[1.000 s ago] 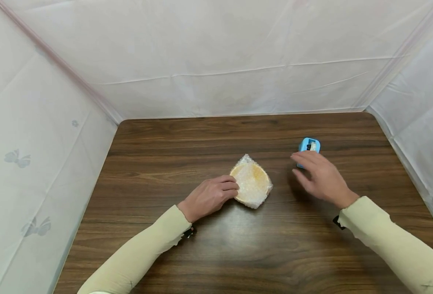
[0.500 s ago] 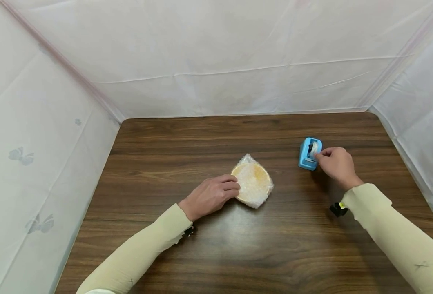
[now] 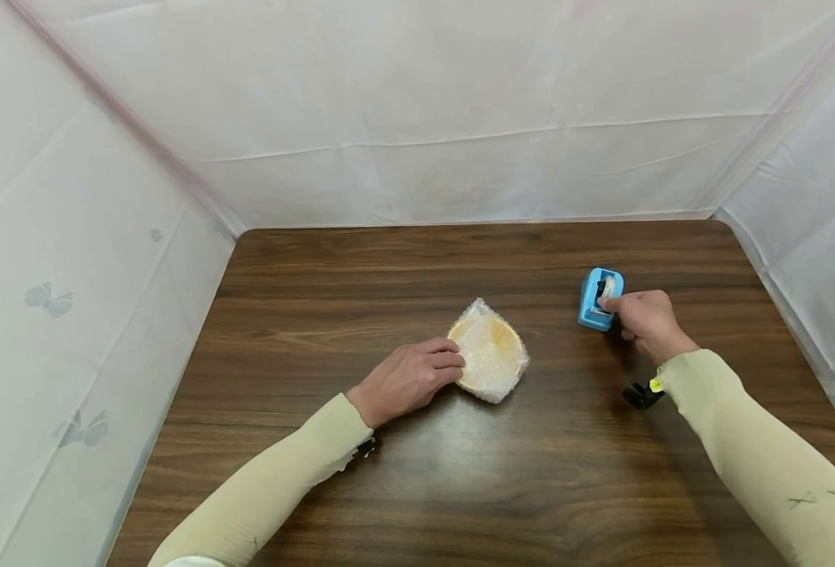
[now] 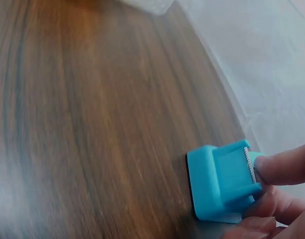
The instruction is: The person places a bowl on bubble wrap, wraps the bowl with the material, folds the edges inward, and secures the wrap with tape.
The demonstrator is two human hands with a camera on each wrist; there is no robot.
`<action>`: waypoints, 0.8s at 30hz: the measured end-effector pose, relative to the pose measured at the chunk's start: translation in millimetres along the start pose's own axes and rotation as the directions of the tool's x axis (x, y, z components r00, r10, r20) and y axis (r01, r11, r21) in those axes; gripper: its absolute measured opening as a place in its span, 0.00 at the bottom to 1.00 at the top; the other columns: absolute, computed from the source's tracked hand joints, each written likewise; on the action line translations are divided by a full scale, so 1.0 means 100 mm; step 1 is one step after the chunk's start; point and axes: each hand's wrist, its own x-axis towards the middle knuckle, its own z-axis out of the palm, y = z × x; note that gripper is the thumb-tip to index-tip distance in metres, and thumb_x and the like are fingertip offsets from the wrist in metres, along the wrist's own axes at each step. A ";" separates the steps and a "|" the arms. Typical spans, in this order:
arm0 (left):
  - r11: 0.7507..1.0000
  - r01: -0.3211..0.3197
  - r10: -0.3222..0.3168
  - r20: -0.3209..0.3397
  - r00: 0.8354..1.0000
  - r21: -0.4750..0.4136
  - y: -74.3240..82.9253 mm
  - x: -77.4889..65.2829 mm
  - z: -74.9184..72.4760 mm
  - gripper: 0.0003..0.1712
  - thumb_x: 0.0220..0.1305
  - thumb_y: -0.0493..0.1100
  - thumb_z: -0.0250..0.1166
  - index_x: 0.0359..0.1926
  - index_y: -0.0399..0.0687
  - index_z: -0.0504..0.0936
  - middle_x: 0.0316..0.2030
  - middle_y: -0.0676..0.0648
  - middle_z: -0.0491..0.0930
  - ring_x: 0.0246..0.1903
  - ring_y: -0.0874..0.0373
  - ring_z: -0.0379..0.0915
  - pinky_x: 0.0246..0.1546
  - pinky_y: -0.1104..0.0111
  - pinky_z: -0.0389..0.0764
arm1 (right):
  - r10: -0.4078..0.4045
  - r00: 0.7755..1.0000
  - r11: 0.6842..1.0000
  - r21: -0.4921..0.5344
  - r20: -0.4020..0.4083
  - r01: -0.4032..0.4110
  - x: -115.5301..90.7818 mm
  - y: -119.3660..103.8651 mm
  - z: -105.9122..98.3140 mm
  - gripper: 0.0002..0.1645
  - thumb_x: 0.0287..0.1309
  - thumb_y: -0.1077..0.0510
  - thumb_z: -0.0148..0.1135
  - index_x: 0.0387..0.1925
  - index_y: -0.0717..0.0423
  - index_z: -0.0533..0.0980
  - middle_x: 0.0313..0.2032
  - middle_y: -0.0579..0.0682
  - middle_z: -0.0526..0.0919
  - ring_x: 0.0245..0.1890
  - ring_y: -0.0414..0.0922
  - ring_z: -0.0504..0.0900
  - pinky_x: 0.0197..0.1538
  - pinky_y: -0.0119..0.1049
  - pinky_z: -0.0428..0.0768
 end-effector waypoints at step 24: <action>1.000 0.004 -0.004 0.003 1.000 -0.017 0.00 0.01 0.00 0.09 0.68 0.32 0.69 0.42 0.50 0.89 0.45 0.55 0.90 0.55 0.57 0.82 0.59 0.70 0.82 | -0.024 0.997 0.644 0.764 0.073 -0.040 -0.48 0.02 0.11 0.16 0.75 0.57 0.58 0.28 0.56 0.78 0.22 0.45 0.73 0.22 0.41 0.71 0.36 0.34 0.87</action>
